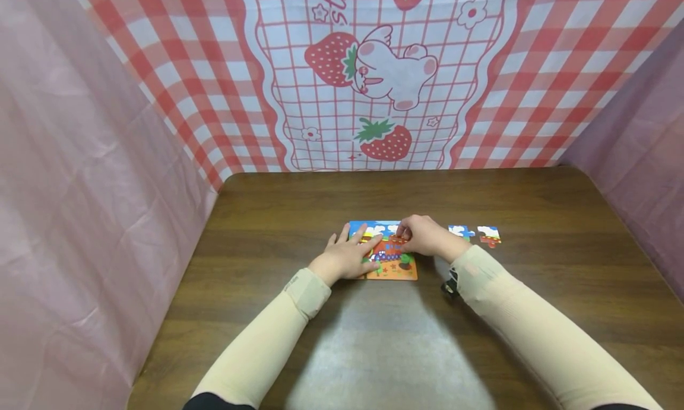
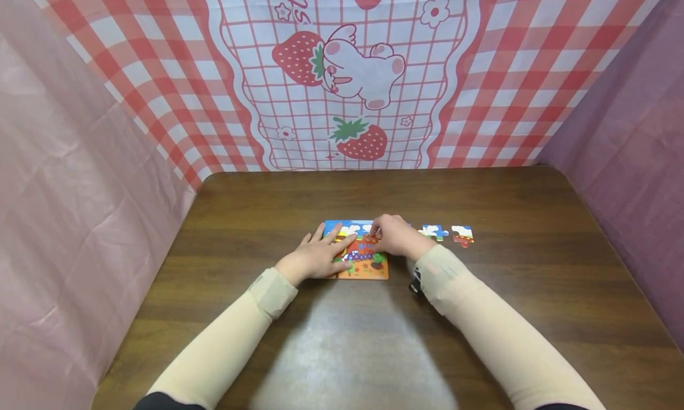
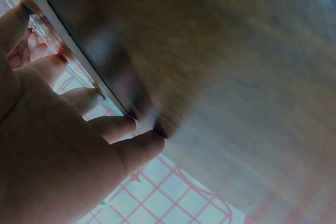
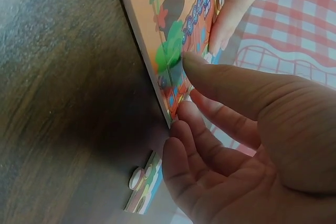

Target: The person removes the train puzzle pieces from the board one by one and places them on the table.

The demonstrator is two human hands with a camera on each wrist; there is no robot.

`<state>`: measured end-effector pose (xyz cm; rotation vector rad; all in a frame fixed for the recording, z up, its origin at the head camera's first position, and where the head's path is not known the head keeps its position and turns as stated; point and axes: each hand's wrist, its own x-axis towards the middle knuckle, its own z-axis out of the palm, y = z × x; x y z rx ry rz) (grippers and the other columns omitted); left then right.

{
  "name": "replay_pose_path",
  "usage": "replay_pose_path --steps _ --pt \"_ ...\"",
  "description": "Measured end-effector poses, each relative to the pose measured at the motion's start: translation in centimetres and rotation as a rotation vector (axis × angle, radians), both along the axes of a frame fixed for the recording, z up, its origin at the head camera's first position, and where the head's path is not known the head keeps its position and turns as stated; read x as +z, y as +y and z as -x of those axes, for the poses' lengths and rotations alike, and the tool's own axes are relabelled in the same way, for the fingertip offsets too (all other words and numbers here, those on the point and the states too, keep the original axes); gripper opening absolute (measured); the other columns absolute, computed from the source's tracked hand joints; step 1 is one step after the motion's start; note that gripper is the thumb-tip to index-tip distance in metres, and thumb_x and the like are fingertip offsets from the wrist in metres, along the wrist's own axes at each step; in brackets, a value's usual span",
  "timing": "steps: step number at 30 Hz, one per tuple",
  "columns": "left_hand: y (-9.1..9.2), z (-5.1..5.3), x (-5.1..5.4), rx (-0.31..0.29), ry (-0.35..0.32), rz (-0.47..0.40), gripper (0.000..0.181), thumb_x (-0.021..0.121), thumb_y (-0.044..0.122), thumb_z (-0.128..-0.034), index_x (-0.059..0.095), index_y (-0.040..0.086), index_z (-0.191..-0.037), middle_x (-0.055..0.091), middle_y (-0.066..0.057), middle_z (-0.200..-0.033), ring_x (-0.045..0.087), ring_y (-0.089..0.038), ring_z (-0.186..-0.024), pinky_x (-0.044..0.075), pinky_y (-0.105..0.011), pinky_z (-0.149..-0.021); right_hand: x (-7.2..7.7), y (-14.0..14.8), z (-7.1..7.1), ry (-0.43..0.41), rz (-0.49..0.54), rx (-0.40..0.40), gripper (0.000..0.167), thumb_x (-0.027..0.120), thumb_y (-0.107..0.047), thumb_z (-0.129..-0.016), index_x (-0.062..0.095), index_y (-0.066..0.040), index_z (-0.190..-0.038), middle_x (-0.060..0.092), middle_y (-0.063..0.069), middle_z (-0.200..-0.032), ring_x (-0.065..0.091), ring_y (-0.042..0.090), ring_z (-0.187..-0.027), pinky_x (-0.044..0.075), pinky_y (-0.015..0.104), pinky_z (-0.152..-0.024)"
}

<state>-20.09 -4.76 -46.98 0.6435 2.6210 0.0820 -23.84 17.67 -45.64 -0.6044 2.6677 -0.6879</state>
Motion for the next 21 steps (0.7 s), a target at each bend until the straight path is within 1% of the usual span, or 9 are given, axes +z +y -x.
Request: replay_pose_path --steps 5,7,10,12,14,18,21 --pt "-0.06 -0.06 0.03 -0.003 0.004 -0.008 0.07 0.037 0.066 -0.1019 0.011 0.044 -0.163 -0.002 -0.002 -0.17 -0.003 -0.041 -0.152 0.012 -0.061 -0.117 -0.07 -0.2 0.11 -0.008 -0.002 -0.022 0.03 0.085 -0.008 -0.08 0.071 0.003 -0.105 0.064 0.008 -0.087 0.058 0.022 -0.081 0.051 0.042 -0.079" --pt "-0.08 -0.05 -0.01 -0.006 0.006 -0.008 0.07 0.037 0.066 -0.102 0.011 0.044 -0.163 -0.002 -0.002 -0.17 -0.003 -0.041 -0.152 0.013 -0.061 -0.117 -0.08 -0.24 0.16 -0.01 -0.009 -0.032 0.025 0.085 -0.009 -0.081 0.072 0.002 -0.1 0.062 0.007 -0.083 0.057 0.021 -0.077 0.05 0.04 -0.076" --pt "-0.1 -0.04 -0.06 -0.009 0.011 -0.007 0.07 0.037 0.067 -0.1018 0.011 0.044 -0.163 -0.002 -0.002 -0.17 -0.003 -0.041 -0.152 0.013 -0.061 -0.117 -0.03 -0.25 0.19 -0.011 -0.023 -0.037 0.015 0.084 -0.011 -0.083 0.073 -0.004 -0.09 0.06 0.003 -0.077 0.054 0.019 -0.072 0.048 0.037 -0.071" --pt "-0.12 -0.04 -0.11 -0.01 0.014 -0.007 0.07 0.037 0.067 -0.1017 0.011 0.044 -0.163 -0.001 -0.002 -0.17 -0.002 -0.041 -0.152 0.013 -0.061 -0.117 -0.01 -0.21 0.16 -0.009 -0.031 -0.034 0.012 0.084 -0.013 -0.085 0.073 -0.007 -0.085 0.06 0.001 -0.074 0.054 0.018 -0.07 0.047 0.036 -0.069" --pt "-0.13 -0.03 -0.15 -0.01 0.013 -0.006 0.07 0.037 0.067 -0.1015 0.011 0.044 -0.163 -0.001 -0.002 -0.17 -0.002 -0.041 -0.152 0.013 -0.061 -0.117 -0.02 -0.13 0.09 -0.007 -0.025 -0.026 0.011 0.083 -0.013 -0.085 0.073 -0.009 -0.085 0.061 0.001 -0.076 0.055 0.018 -0.071 0.048 0.036 -0.07" --pt "-0.13 0.02 -0.21 -0.009 0.01 -0.004 0.07 0.037 0.067 -0.1014 0.011 0.045 -0.163 -0.002 -0.001 -0.17 -0.003 -0.041 -0.152 0.013 -0.061 -0.117 -0.07 0.21 -0.04 0.003 -0.005 -0.012 0.007 0.081 -0.01 -0.087 0.075 -0.009 -0.089 0.065 0.002 -0.083 0.059 0.02 -0.079 0.051 0.041 -0.076" --pt "-0.11 0.03 -0.15 -0.004 0.008 -0.004 0.07 0.037 0.068 -0.1012 0.011 0.045 -0.163 -0.002 -0.001 -0.17 -0.003 -0.04 -0.152 0.012 -0.061 -0.117 -0.11 0.51 -0.07 0.018 0.011 -0.006 0.007 0.08 -0.008 -0.087 0.076 -0.01 -0.093 0.066 0.002 -0.086 0.061 0.021 -0.081 0.052 0.043 -0.078"
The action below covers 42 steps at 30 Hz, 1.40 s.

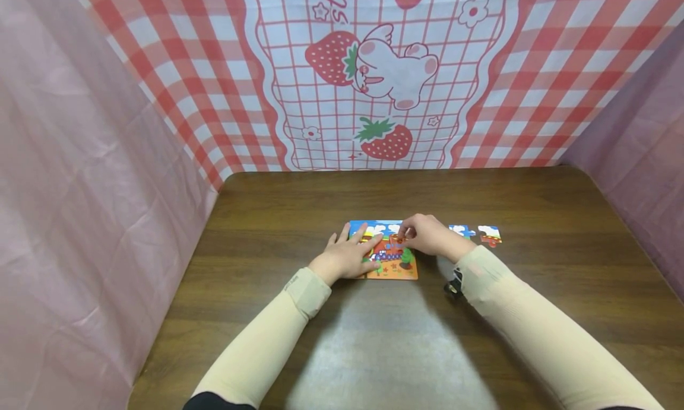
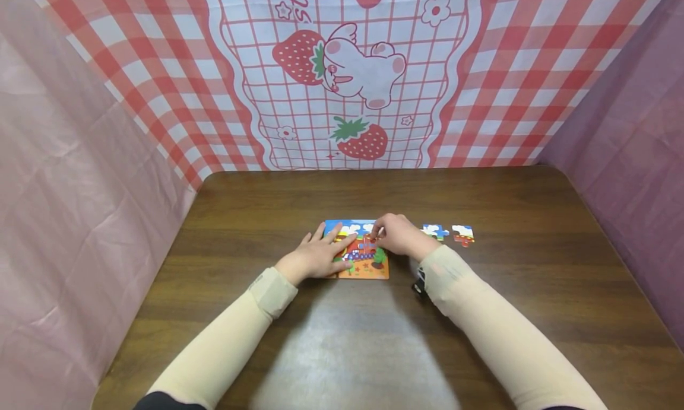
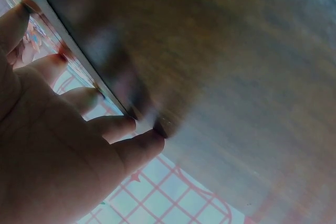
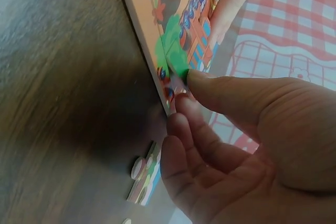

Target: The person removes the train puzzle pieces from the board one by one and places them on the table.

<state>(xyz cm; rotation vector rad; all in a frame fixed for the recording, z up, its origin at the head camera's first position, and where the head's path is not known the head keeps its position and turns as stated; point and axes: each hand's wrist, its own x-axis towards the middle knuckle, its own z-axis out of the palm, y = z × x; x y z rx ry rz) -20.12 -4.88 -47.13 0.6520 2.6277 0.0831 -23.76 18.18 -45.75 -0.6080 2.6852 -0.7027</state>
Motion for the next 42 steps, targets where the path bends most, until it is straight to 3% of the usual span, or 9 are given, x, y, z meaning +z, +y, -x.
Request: replay_pose_path --steps 7,20,29,42 --pt "0.0 0.1 0.0 0.004 -0.006 -0.004 0.071 0.038 0.067 -0.1011 0.012 0.045 -0.163 -0.002 -0.001 -0.17 -0.004 -0.04 -0.152 0.012 -0.06 -0.117 -0.2 0.7 0.1 0.004 0.037 -0.02 0.004 0.079 -0.008 -0.088 0.077 -0.007 -0.091 0.064 -0.002 -0.076 0.057 0.017 -0.072 0.05 0.038 -0.071" --pt "0.1 0.1 0.1 0.004 -0.015 -0.001 0.07 0.038 0.067 -0.1013 0.011 0.045 -0.163 -0.003 -0.001 -0.17 -0.004 -0.04 -0.152 0.012 -0.061 -0.117 -0.1 1.3 -0.2 -0.017 0.118 -0.03 0.006 0.075 -0.005 -0.091 0.079 -0.009 -0.093 0.068 -0.002 -0.077 0.059 0.017 -0.072 0.05 0.039 -0.072" --pt "0.1 -0.1 0.1 0.003 -0.014 -0.01 0.071 0.038 0.067 -0.1013 0.012 0.044 -0.163 -0.002 -0.001 -0.17 -0.004 -0.04 -0.152 0.012 -0.061 -0.117 -0.5 2.5 -0.3 -0.04 0.198 -0.046 0.007 0.073 -0.009 -0.095 0.078 -0.008 -0.101 0.073 0.001 -0.094 0.065 0.018 -0.086 0.053 0.043 -0.08" --pt "-0.1 0.0 -0.1 -0.011 0.003 -0.017 0.071 0.038 0.067 -0.1013 0.012 0.043 -0.163 -0.002 -0.002 -0.17 -0.003 -0.041 -0.152 0.012 -0.06 -0.117 0.1 5.2 -0.8 -0.056 0.27 -0.113 0.015 0.07 -0.009 -0.097 0.076 -0.001 -0.108 0.071 0.008 -0.087 0.064 0.023 -0.078 0.05 0.034 -0.065"
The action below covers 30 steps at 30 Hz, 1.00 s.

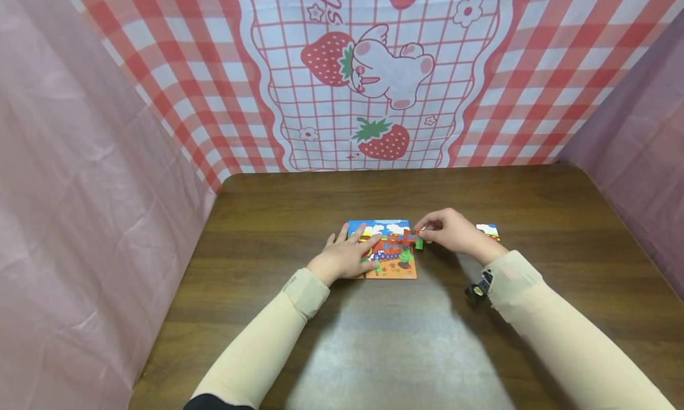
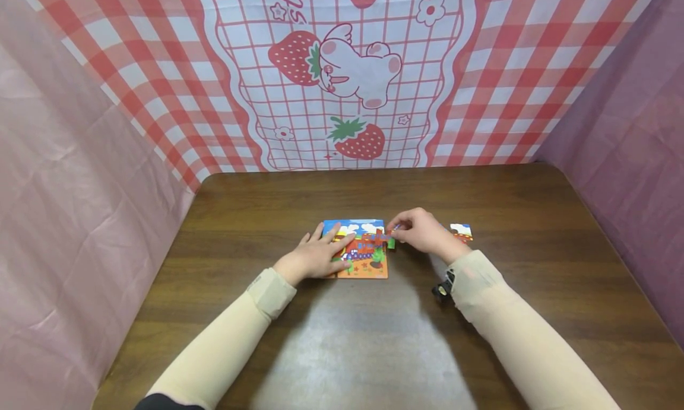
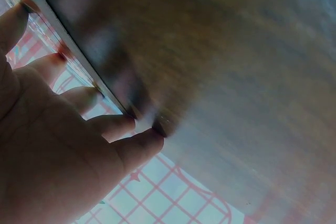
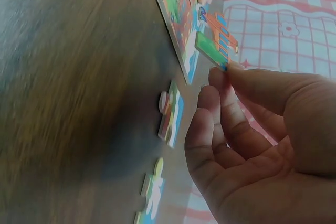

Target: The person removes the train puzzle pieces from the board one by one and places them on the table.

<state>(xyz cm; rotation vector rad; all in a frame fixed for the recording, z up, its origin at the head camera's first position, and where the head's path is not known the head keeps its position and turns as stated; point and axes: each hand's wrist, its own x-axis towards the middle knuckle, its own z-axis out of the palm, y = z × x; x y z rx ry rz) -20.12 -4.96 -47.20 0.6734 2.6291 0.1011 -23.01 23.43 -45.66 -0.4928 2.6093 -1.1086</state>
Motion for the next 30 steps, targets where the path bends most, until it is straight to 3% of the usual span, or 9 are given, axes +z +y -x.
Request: replay_pose_path --steps 11,30 --pt "0.0 0.0 0.1 0.006 -0.011 -0.006 0.071 0.038 0.067 -0.1015 0.012 0.043 -0.163 -0.002 -0.001 -0.17 -0.004 -0.04 -0.152 0.012 -0.06 -0.117 0.7 2.2 -0.6 0.034 0.015 -0.044 0.015 0.071 -0.014 -0.098 0.077 -0.004 -0.107 0.073 0.003 -0.092 0.06 0.019 -0.081 0.048 0.035 -0.071" --pt "0.0 -0.1 0.3 0.006 -0.02 -0.008 0.071 0.039 0.066 -0.1018 0.012 0.043 -0.163 -0.002 -0.001 -0.17 -0.004 -0.04 -0.152 0.012 -0.059 -0.118 1.0 6.4 -1.9 0.043 0.01 -0.102 0.019 0.072 -0.017 -0.097 0.077 -0.003 -0.108 0.073 0.007 -0.09 0.059 0.018 -0.077 0.047 0.03 -0.063"
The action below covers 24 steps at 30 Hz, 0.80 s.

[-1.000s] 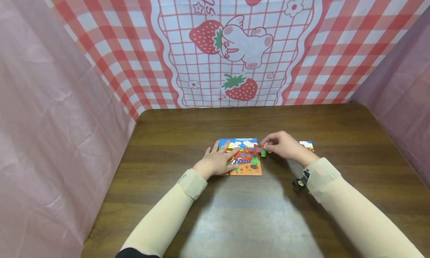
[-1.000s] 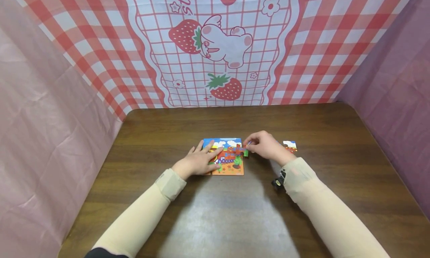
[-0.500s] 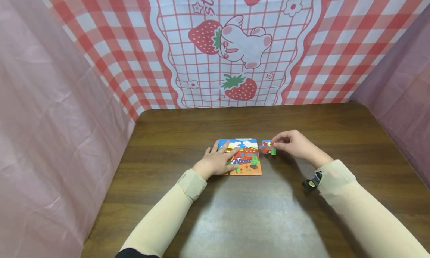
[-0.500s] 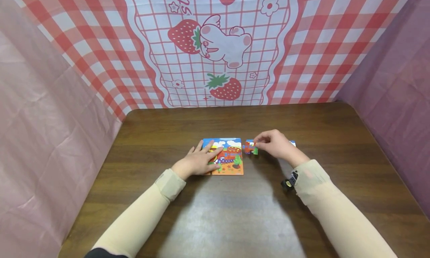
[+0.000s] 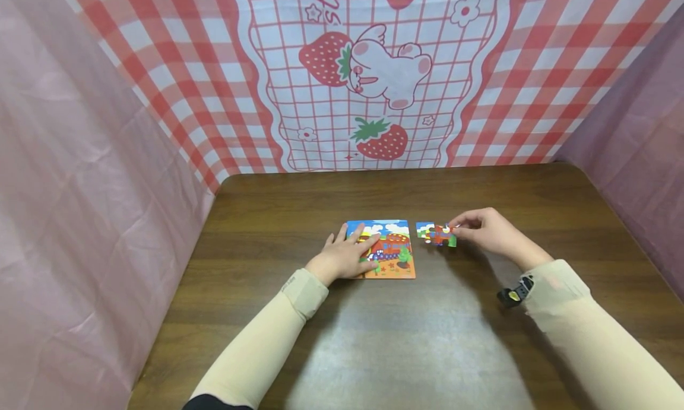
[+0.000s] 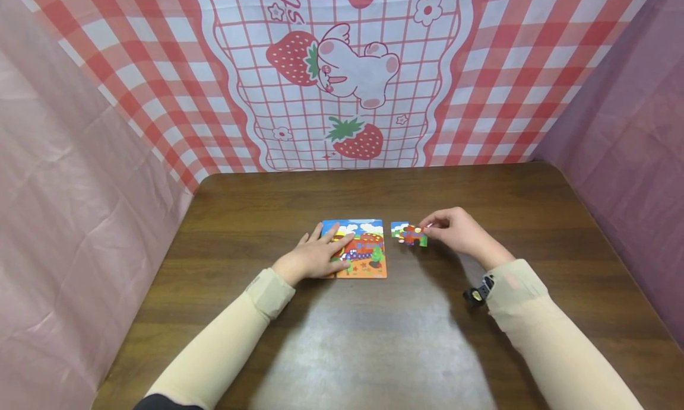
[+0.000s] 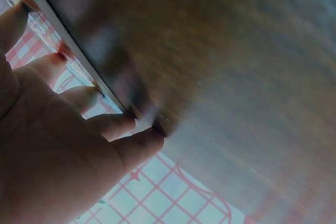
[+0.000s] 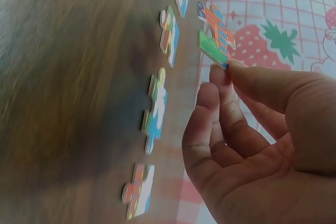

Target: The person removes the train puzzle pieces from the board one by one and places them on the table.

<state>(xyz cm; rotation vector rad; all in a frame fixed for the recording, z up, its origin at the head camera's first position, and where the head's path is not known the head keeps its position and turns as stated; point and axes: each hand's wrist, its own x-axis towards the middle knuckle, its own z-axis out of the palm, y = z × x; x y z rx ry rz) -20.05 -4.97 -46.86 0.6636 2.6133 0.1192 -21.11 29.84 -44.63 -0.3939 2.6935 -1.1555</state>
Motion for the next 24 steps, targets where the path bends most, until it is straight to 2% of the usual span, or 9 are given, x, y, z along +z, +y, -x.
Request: replay_pose_path --steps 14,24 --pt "-0.1 -0.1 0.0 0.006 -0.005 -0.012 0.071 0.04 0.066 -0.1016 0.013 0.044 -0.163 -0.002 -0.001 -0.17 -0.004 -0.039 -0.152 0.011 -0.059 -0.118 -0.1 3.1 -0.9 -0.018 -0.03 -0.002 0.022 0.073 -0.019 -0.097 0.077 -0.002 -0.11 0.075 0.006 -0.095 0.06 0.013 -0.082 0.048 0.026 -0.068" --pt "0.0 0.0 0.1 0.0 -0.005 -0.005 0.071 0.039 0.066 -0.1019 0.012 0.043 -0.163 -0.002 -0.001 -0.17 -0.004 -0.04 -0.152 0.012 -0.06 -0.118 -0.2 5.5 -1.7 -0.027 -0.093 -0.011 0.022 0.074 -0.023 -0.097 0.079 -0.006 -0.109 0.075 0.007 -0.103 0.063 0.01 -0.091 0.05 0.026 -0.072"
